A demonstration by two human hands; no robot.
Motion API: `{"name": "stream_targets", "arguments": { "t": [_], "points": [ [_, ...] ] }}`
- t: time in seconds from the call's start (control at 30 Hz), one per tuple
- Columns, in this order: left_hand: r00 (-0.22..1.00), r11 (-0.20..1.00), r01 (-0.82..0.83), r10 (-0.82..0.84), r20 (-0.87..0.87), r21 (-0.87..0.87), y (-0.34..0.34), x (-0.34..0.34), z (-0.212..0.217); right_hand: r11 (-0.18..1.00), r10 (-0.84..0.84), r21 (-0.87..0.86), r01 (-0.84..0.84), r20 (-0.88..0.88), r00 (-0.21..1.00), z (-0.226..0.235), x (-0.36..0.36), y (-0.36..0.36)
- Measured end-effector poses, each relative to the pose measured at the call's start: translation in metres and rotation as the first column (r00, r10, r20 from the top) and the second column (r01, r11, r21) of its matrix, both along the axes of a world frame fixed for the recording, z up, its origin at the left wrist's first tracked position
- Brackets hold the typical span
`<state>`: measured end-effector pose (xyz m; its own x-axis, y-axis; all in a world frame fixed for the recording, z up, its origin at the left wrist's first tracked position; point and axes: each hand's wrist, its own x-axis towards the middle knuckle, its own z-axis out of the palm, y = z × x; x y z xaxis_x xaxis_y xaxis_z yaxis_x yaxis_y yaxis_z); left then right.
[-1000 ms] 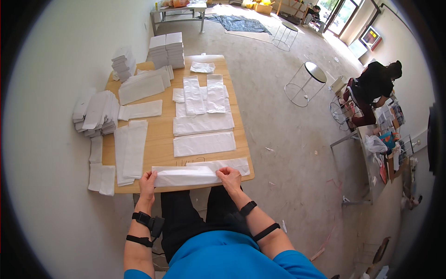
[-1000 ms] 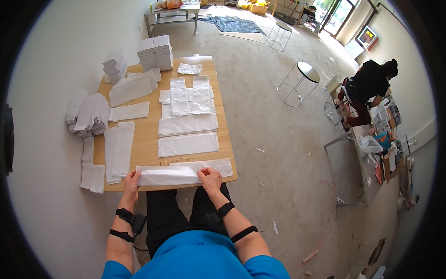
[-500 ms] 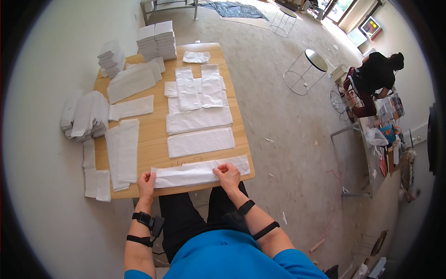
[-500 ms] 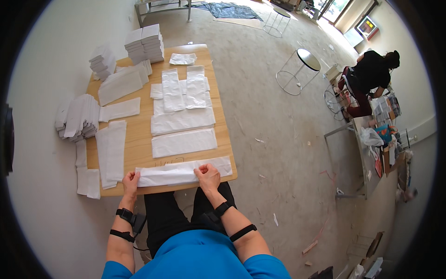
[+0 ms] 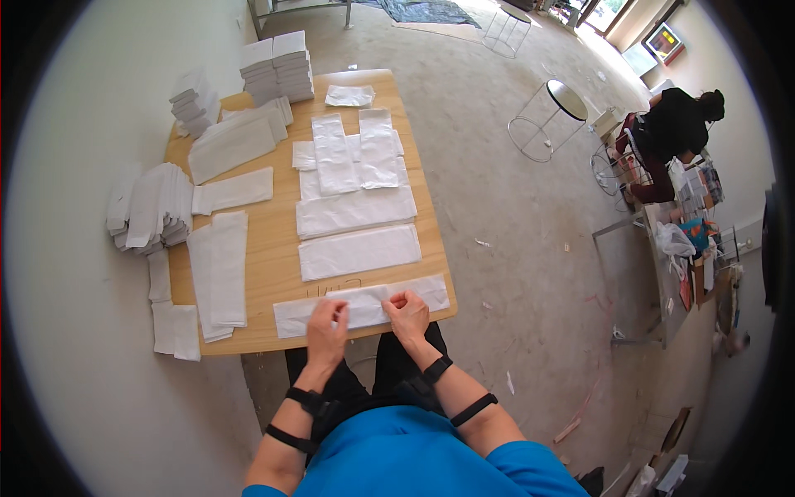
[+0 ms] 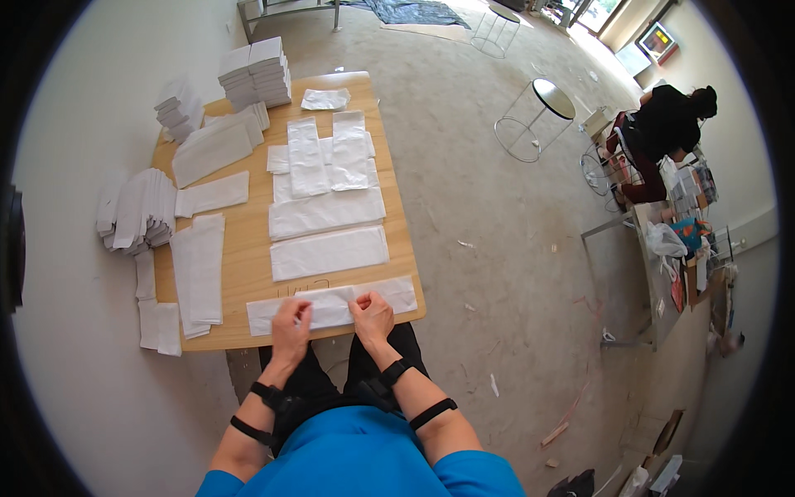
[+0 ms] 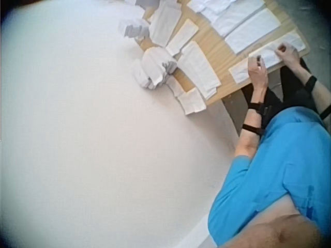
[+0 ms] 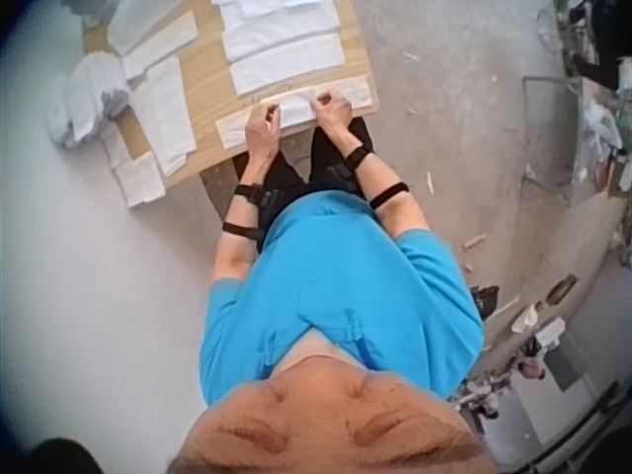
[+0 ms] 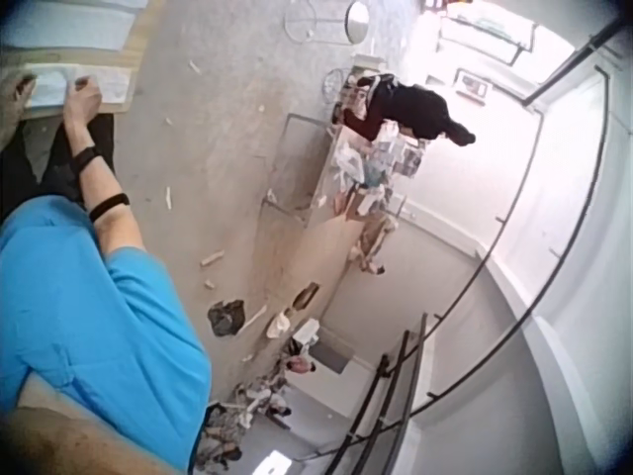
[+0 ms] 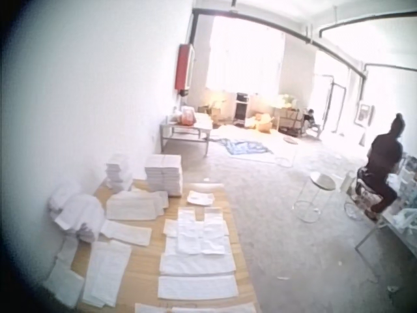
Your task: Fold long white plastic bags into rectangular stacks on a wooden table.
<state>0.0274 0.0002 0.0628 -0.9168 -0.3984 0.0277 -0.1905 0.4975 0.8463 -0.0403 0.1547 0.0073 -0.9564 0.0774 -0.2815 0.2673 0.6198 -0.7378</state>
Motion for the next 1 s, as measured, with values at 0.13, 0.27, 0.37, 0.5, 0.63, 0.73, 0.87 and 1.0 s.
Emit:
{"name": "stream_targets", "arguments": {
  "t": [0.13, 0.27, 0.37, 0.5, 0.63, 0.73, 0.87, 1.0],
  "points": [
    [0.995, 0.985, 0.084, -0.092, 0.047, 0.148, 0.029, -0.019, -0.058, 1.000, 0.011, 0.012, -0.011, -0.039, 0.999, -0.003, 0.002, -0.007],
    [0.988, 0.975, 0.102, -0.122, 0.094, 0.196, 0.029, -0.024, -0.071, 1.000, 0.013, 0.018, -0.013, -0.041, 0.999, -0.001, 0.002, -0.002],
    [0.974, 0.970, 0.126, -0.161, 0.160, 0.210, 0.023, -0.028, -0.072, 0.999, 0.040, -0.004, -0.041, -0.096, 0.995, 0.003, 0.003, -0.001],
    [0.948, 0.943, 0.138, -0.215, 0.236, 0.304, 0.016, -0.026, -0.077, 0.992, 0.125, 0.016, -0.125, -0.046, 0.991, 0.009, 0.010, 0.000],
    [0.944, 0.936, 0.114, -0.206, 0.258, 0.332, 0.019, -0.027, -0.069, 0.986, 0.163, 0.030, -0.162, -0.023, 0.986, 0.015, 0.009, 0.000],
    [0.947, 0.919, 0.096, -0.202, 0.250, 0.381, 0.021, -0.028, -0.063, 0.984, 0.178, 0.035, -0.176, -0.079, 0.981, 0.013, 0.010, -0.001],
    [0.952, 0.911, 0.078, -0.188, 0.242, 0.404, 0.022, -0.028, -0.061, 0.980, 0.201, 0.009, -0.201, -0.077, 0.977, 0.013, 0.010, -0.001],
    [0.954, 0.915, 0.053, -0.166, 0.251, 0.401, 0.021, -0.028, -0.064, 0.976, 0.216, 0.015, -0.215, -0.068, 0.974, 0.014, 0.009, -0.001]
  ]
}}
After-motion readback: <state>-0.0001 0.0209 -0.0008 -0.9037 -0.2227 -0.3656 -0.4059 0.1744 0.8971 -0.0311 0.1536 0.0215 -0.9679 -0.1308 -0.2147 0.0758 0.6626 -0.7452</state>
